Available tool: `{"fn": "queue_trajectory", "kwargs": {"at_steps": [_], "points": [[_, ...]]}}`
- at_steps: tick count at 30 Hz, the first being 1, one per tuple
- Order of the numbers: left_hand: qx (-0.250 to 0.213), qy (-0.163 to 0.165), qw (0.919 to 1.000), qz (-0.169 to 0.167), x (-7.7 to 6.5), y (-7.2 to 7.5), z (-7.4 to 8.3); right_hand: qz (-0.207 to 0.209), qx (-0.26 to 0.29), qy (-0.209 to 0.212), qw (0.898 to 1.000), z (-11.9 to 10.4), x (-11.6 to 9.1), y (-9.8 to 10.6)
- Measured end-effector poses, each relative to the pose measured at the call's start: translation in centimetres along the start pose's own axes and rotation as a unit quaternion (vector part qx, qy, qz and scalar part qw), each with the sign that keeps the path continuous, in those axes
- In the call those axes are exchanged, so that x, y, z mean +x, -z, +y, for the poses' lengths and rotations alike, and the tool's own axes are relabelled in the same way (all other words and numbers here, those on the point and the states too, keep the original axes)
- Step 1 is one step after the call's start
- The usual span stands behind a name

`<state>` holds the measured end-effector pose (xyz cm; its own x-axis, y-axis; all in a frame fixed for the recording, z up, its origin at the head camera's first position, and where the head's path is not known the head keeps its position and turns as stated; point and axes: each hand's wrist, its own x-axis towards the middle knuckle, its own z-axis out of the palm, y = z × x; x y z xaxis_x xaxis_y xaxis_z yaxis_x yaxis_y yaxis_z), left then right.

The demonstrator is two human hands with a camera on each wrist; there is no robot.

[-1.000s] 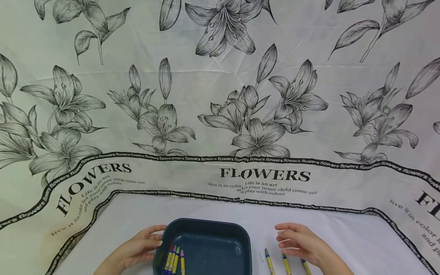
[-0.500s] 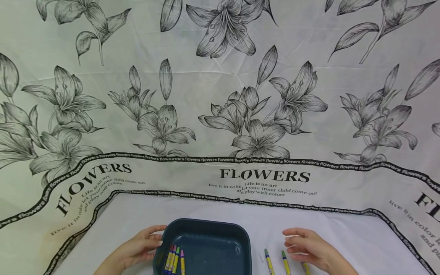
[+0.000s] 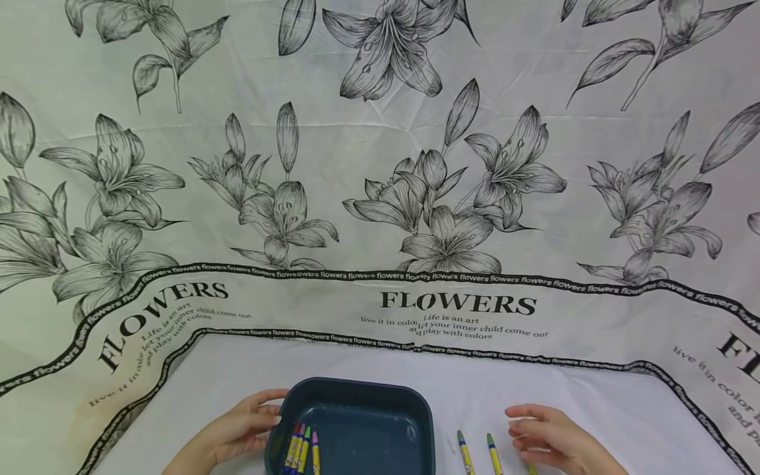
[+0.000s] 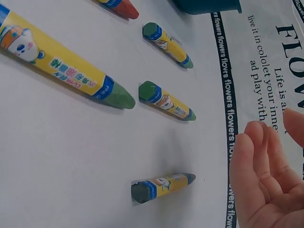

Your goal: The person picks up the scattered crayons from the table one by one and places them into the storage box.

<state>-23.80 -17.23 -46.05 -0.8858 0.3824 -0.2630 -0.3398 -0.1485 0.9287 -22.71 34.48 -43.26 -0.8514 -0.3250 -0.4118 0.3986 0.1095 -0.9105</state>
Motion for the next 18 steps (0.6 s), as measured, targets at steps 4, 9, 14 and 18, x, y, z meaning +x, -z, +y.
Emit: {"fn": "queue_trajectory", "kwargs": {"at_steps": [4, 9, 14, 18], "points": [[-0.001, 0.000, 1.0000, -0.002, 0.0, 0.0, -0.1, -0.012, 0.006, 0.003, 1.000, 0.5, -0.2, 0.5], [-0.001, -0.001, 1.0000, -0.003, 0.0, 0.1, -0.1, 0.010, -0.002, -0.018, 1.000, 1.0, -0.4, 1.0], [-0.001, -0.001, 1.0000, -0.002, 0.0, 0.1, -0.1, 0.035, -0.031, -0.031, 0.998, 1.3, -0.7, 1.5], [-0.003, -0.001, 1.0000, -0.002, 0.0, 0.1, -0.1, 0.072, -0.060, -0.043, 0.995, 1.6, -0.7, 1.5]]}}
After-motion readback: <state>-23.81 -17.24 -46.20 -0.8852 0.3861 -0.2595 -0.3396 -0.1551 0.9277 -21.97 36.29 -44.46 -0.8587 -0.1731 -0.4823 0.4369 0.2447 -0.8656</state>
